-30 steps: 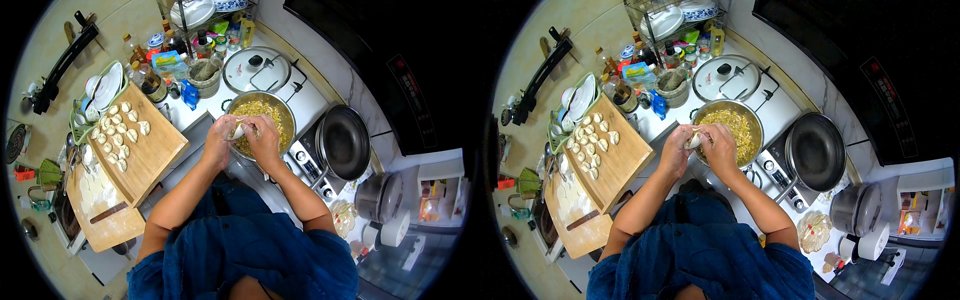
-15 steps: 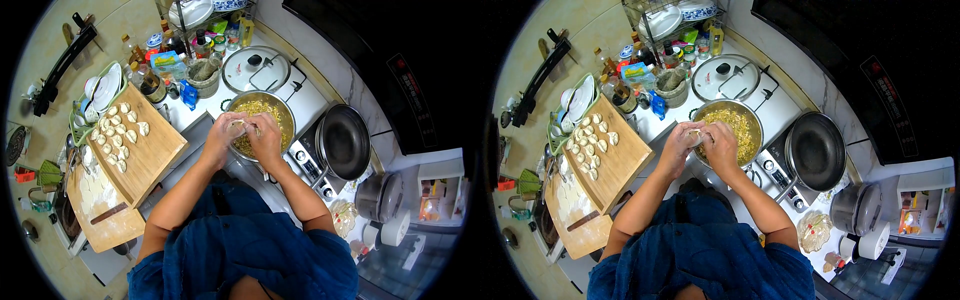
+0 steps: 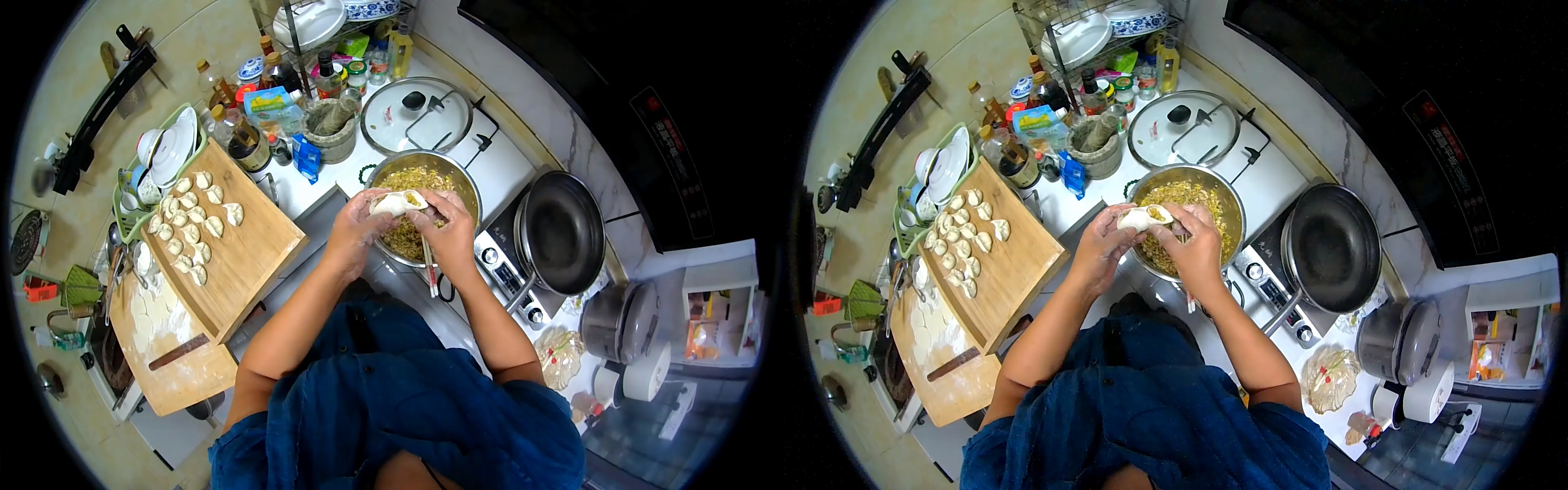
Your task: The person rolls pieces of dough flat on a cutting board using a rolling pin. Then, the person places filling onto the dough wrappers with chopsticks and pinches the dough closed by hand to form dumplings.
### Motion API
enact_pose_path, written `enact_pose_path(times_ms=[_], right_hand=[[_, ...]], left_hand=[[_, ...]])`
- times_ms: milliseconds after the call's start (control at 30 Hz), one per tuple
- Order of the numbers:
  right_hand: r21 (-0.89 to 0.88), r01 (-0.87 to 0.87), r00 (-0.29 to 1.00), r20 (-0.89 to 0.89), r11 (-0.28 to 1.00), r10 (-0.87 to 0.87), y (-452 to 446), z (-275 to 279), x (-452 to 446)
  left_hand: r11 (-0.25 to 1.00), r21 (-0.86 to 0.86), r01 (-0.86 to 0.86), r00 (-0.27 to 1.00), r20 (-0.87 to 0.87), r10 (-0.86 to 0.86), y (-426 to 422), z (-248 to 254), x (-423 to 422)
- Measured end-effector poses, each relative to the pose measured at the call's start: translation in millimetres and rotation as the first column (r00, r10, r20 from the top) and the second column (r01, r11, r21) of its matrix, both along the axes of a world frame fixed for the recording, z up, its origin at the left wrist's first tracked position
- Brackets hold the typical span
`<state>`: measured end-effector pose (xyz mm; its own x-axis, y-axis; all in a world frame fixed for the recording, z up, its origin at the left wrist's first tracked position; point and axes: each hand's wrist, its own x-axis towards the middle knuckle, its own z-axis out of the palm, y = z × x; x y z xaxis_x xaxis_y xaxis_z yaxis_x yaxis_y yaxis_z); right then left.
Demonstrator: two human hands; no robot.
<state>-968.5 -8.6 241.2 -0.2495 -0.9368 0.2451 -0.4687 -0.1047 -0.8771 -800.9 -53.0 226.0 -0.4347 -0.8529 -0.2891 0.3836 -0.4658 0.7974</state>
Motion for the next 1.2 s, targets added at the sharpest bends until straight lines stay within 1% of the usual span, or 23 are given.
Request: enact_pose_path(times_ms=[33, 133, 233, 333, 467, 533, 633, 733, 833, 933, 1033, 1133, 1200], right_hand=[[0.028, -0.022, 0.998, 0.054, 0.999, 0.021, 0, -3, -1], [0.009, -0.002, 0.993, 0.118, 1.000, 0.000, 3, -6, 0], [0.000, 0.021, 0.995, 0.094, 1.000, -0.021, 4, -5, 0], [0.032, 0.044, 0.961, 0.270, 0.999, -0.051, 4, 0, 5], [0.080, 0.039, 0.974, 0.218, 0.996, -0.055, 5, -13, -1], [0.111, 0.036, 0.977, 0.204, 0.993, -0.059, 6, -15, -2], [-0.173, 0.072, 0.996, -0.033, 0.982, -0.078, 8, -10, 3], [-0.243, 0.086, 0.992, -0.067, 0.966, -0.105, 9, -11, 5], [-0.353, 0.058, 0.969, -0.207, 0.934, -0.138, 12, 9, 11], [-0.268, -0.039, 0.972, -0.234, 0.963, -0.026, 12, 6, 8], [-0.212, -0.066, 0.972, -0.235, 0.975, 0.014, 11, 9, 8], [-0.158, -0.119, 0.984, -0.151, 0.980, 0.095, 9, 7, 9], [-0.150, -0.101, 0.995, -0.041, 0.984, 0.096, 9, 6, 11]], left_hand=[[1.000, 0.011, -0.002, 1.000, -0.015, 0.002, 0, 0, -1], [1.000, 0.025, 0.001, 0.999, -0.037, 0.000, 2, 4, -2], [1.000, 0.025, 0.005, 0.999, -0.041, -0.004, 3, 5, -2], [1.000, 0.008, 0.004, 0.999, -0.053, -0.004, 4, 3, -1], [1.000, 0.011, 0.008, 0.997, -0.070, -0.007, 5, 1, 0], [0.999, 0.029, 0.015, 0.999, -0.050, -0.014, 6, 4, 0], [0.999, 0.045, 0.027, 0.999, -0.048, -0.025, 8, 6, 1], [0.999, 0.046, 0.025, 0.998, -0.061, -0.022, 10, 9, 3], [0.999, 0.033, 0.024, 0.998, -0.065, -0.022, 10, 12, 4], [1.000, 0.022, 0.021, 0.998, -0.064, -0.019, 12, 13, 5], [0.999, 0.015, 0.034, 0.997, -0.063, -0.033, 11, 12, 7], [0.999, 0.017, 0.032, 0.997, -0.072, -0.031, 11, 9, 9], [0.999, 0.019, 0.027, 0.996, -0.089, -0.025, 11, 9, 10]])
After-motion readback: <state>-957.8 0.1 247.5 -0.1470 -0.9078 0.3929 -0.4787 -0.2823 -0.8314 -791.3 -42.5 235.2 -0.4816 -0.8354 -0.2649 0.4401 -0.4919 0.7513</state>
